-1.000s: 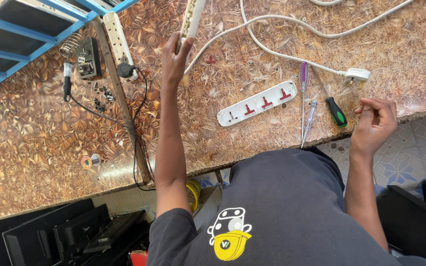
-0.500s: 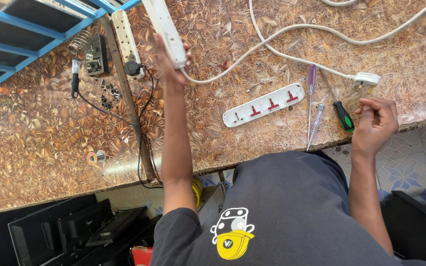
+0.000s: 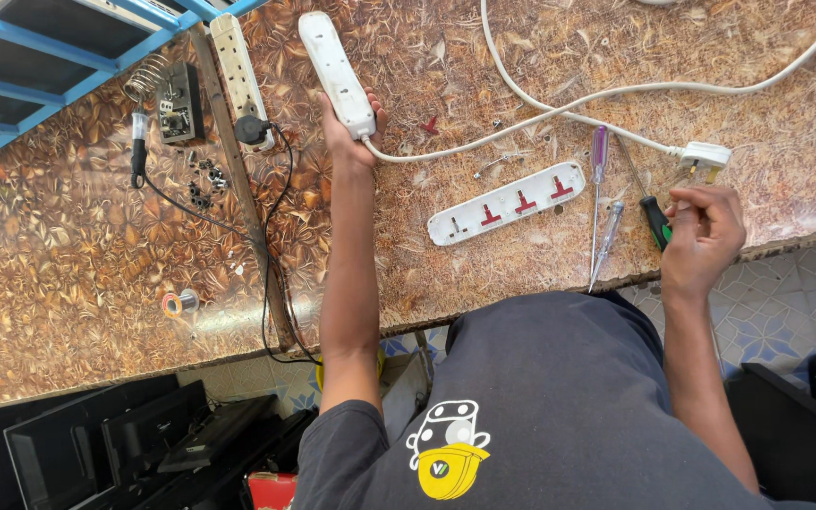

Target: The person assembles a power strip by inserting red plastic components into the housing and securing them with screws. They use a screwdriver to tighten the screws and ensure the components are firmly in place.

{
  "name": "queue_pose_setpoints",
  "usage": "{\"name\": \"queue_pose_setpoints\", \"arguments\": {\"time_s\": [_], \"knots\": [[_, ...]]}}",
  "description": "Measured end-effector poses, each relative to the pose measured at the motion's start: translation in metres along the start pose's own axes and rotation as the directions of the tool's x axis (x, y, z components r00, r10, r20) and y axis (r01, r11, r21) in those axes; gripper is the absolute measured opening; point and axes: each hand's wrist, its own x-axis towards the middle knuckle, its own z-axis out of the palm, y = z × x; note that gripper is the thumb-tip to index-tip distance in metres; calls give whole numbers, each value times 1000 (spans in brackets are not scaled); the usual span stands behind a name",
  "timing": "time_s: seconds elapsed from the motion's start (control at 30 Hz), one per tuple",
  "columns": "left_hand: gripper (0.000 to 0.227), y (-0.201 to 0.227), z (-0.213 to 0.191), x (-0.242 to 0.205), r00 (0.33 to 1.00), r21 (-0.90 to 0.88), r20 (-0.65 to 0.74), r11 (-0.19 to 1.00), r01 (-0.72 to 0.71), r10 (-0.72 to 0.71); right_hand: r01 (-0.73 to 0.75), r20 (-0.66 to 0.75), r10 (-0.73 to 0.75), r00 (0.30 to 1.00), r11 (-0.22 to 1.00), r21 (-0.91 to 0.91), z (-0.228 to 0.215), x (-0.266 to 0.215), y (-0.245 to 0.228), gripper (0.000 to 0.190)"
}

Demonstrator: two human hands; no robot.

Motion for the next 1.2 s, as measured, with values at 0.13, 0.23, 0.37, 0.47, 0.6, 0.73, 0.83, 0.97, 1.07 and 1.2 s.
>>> {"name": "queue_pose_setpoints", "arguments": {"time_s": [0.13, 0.23, 0.37, 0.47, 0.6, 0.73, 0.83, 0.97, 1.07, 1.2], "knots": [[73, 5, 28, -38, 983, 181, 61, 967, -182, 173, -95, 142, 96, 985, 995, -14, 25, -2, -8, 26], [75, 15, 40, -44, 934, 321, 131, 877, -358, 333, -84, 532, 120, 838, 992, -92, 64, 8, -45, 19], [97, 20, 49, -18, 933, 263, 41, 896, -356, 359, 170, 839, -10, 543, 980, -99, 133, 6, -51, 22], [94, 18, 50, 8, 894, 233, 69, 864, -446, 443, 420, 828, -261, 497, 907, 33, 191, 14, -56, 19], [104, 16, 62, 9, 852, 570, 10, 697, -436, 524, 626, 762, -232, 605, 730, -275, 266, 28, -44, 29], [99, 10, 52, 34, 805, 809, 56, 446, -383, 590, 748, 789, -161, 593, 474, -466, 308, 35, -16, 29], [92, 10, 55, 30, 796, 870, 42, 370, -326, 604, 686, 753, -267, 601, 656, -315, 308, 40, -12, 15], [89, 3, 38, 45, 809, 946, 102, 195, -259, 579, 673, 799, -263, 541, 705, -223, 294, 39, -10, 18], [97, -3, 22, 63, 791, 976, 184, -14, -216, 584, 684, 815, -247, 524, 692, -231, 281, 33, -18, 13], [78, -7, 13, 70, 757, 959, 253, -260, -114, 602, 705, 858, -225, 463, 679, -203, 276, 28, -21, 12]]}}
